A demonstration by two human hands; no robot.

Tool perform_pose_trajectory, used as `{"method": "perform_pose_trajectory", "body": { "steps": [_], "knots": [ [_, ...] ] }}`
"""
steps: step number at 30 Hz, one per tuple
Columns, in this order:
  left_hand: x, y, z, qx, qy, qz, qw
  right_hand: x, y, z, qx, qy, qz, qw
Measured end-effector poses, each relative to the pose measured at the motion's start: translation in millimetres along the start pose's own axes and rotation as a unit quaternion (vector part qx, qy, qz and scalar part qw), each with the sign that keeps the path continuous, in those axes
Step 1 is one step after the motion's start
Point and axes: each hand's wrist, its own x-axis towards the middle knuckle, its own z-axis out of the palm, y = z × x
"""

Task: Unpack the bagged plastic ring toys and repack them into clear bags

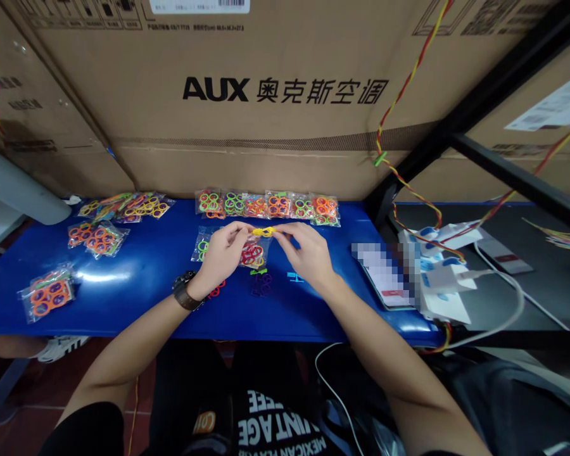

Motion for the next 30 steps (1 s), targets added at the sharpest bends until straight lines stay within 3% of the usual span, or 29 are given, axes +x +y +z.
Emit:
{"method": "perform_pose_trajectory", "body": {
  "steps": [6, 14, 21, 30],
  "knots": [
    [-1, 1, 0.5, 0.053, -0.002, 0.024, 0.998, -1, 1, 1, -0.011, -0.041, 0.005, 0.999],
    [0, 1, 3.9, 0.040, 0.026, 0.032, 0.998, -6, 1, 8, 0.005, 0.019, -0.039, 0.999],
    [2, -4, 5.7, 0.007, 0.027, 0.007, 1.000, -3, -4, 9, 0.021, -0.013, -0.046, 0.999],
    [-1, -5, 7.2, 0.055, 0.016, 0.041, 0.998, -2, -7, 10, 0.064, -0.075, 0.062, 0.993]
  ]
}}
